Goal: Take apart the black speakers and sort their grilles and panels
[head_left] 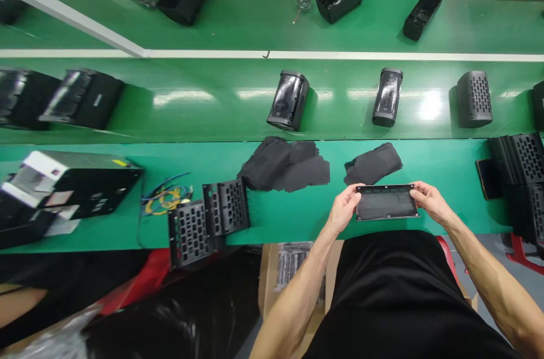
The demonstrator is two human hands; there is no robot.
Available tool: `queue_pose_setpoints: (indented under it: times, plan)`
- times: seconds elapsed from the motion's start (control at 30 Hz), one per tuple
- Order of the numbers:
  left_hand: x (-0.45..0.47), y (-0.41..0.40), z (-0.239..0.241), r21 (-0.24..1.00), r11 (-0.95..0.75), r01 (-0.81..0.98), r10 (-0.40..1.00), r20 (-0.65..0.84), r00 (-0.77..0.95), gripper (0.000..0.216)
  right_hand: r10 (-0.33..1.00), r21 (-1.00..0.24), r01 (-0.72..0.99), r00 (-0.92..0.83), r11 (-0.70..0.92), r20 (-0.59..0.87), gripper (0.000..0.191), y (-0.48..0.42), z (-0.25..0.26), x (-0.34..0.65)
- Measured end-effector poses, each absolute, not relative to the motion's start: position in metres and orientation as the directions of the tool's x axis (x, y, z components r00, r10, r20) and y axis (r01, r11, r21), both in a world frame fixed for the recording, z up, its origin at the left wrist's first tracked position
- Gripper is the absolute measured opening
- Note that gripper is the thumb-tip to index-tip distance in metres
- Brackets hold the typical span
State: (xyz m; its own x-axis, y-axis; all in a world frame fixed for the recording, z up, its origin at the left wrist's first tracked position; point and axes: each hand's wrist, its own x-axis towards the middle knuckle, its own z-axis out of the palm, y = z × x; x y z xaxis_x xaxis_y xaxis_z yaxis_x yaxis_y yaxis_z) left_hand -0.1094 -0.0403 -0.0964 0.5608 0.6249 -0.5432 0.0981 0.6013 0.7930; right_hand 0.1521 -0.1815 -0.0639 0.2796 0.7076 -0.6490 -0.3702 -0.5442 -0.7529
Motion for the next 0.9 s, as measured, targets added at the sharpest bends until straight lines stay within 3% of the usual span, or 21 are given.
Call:
queue_pose_setpoints:
  times: [0.9]
  plan:
    - [-0.1059,-0.0333,-0.1008,0.813,0.579,0.062,0.631,-0.495,0.598,0.064,0.659,-0.707,-0.563,0.340,-0.429,-0.671,0.051,-0.1759,-0.0614,0.1527]
